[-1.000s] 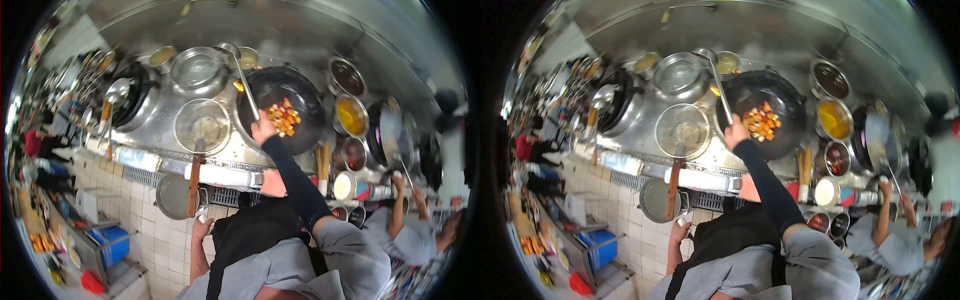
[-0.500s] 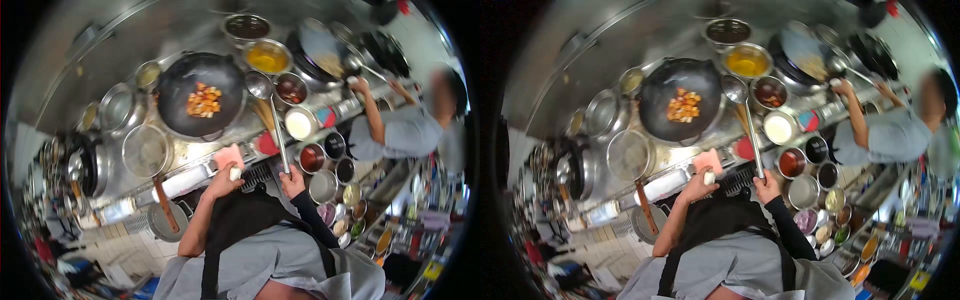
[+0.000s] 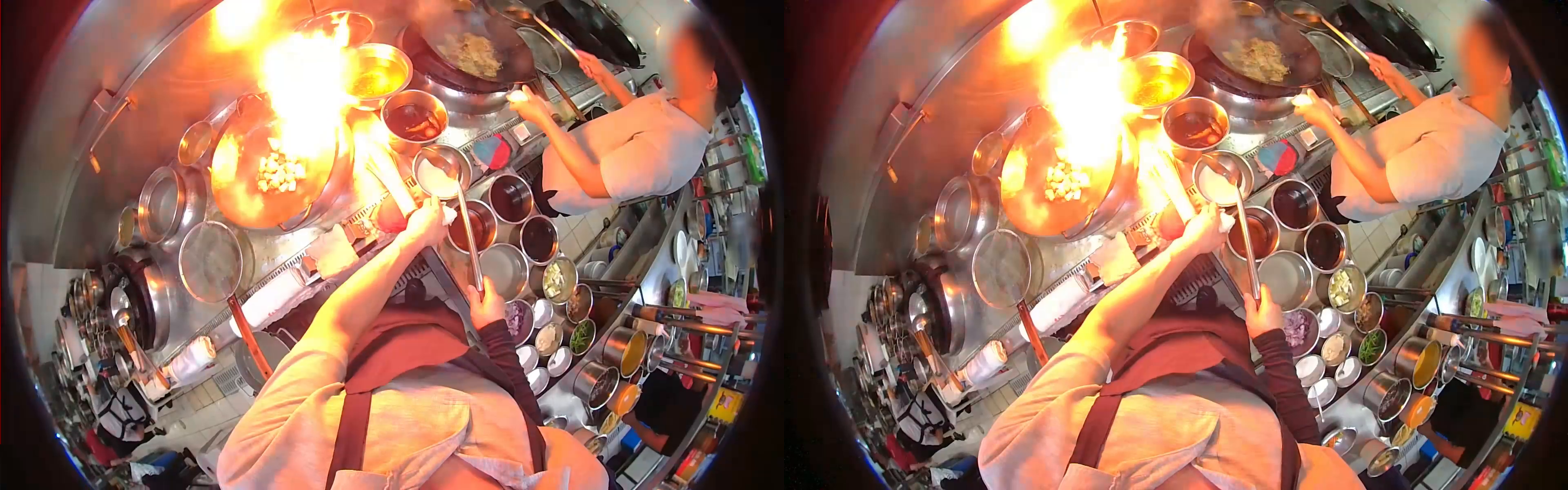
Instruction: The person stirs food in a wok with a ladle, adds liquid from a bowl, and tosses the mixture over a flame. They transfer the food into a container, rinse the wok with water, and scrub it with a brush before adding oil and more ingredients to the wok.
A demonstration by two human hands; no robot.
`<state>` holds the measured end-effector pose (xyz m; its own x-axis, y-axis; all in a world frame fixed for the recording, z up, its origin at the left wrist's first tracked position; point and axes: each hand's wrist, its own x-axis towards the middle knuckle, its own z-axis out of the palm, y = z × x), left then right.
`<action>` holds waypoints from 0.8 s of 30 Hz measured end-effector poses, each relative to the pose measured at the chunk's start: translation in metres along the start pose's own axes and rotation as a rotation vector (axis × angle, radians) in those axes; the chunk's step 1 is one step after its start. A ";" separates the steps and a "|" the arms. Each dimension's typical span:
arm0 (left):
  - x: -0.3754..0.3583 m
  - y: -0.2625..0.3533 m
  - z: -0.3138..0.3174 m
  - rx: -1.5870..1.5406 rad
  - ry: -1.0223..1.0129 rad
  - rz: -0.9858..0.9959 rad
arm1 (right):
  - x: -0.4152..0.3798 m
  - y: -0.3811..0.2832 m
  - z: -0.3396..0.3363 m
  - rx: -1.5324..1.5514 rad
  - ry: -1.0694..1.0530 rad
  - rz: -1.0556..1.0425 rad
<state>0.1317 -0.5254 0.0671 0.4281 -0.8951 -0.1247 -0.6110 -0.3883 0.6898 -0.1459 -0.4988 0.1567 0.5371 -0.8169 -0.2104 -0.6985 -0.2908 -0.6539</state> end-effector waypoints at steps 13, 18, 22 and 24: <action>-0.009 0.012 0.008 -0.049 0.110 -0.061 | 0.014 0.022 -0.047 0.192 -0.162 -0.081; -0.010 0.012 0.008 -0.053 0.112 -0.068 | 0.011 0.014 -0.062 0.374 -0.274 0.034; -0.009 0.011 0.008 -0.056 0.105 -0.072 | 0.013 0.021 -0.059 0.294 -0.236 -0.033; -0.009 0.013 0.006 -0.053 0.090 -0.094 | 0.013 0.013 -0.060 0.301 -0.230 -0.046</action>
<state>0.1160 -0.5232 0.0729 0.5411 -0.8312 -0.1277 -0.5306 -0.4553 0.7149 -0.1770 -0.5432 0.1891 0.6807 -0.6634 -0.3109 -0.5194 -0.1378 -0.8433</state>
